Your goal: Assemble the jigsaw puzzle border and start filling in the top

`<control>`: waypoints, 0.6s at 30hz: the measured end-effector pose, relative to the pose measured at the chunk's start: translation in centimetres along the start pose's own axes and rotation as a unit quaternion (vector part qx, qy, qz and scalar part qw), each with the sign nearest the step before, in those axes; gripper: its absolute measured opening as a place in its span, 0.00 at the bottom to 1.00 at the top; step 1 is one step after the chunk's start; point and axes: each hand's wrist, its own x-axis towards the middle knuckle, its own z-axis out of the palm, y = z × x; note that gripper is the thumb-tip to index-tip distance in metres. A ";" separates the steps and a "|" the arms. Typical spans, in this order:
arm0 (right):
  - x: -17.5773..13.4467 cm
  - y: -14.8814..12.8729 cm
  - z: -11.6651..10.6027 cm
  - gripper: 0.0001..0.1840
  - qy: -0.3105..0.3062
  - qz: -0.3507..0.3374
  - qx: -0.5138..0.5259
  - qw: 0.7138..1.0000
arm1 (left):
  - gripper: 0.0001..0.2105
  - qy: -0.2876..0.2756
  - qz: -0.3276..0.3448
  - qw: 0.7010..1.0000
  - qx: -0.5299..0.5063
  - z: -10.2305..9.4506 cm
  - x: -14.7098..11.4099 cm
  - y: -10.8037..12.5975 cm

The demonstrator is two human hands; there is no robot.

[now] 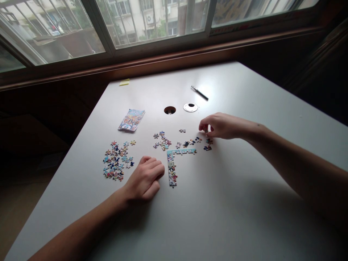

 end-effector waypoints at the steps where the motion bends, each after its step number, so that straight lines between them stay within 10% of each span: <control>1: 0.0 0.0 0.0 0.13 0.000 0.001 0.000 1.000 | 0.05 0.000 0.001 1.000 0.000 0.0 0.0 0.0; 18: -0.1 -0.1 0.0 0.10 0.007 -0.002 0.006 1.000 | 0.05 -0.005 0.002 1.000 0.005 -0.1 0.1 0.0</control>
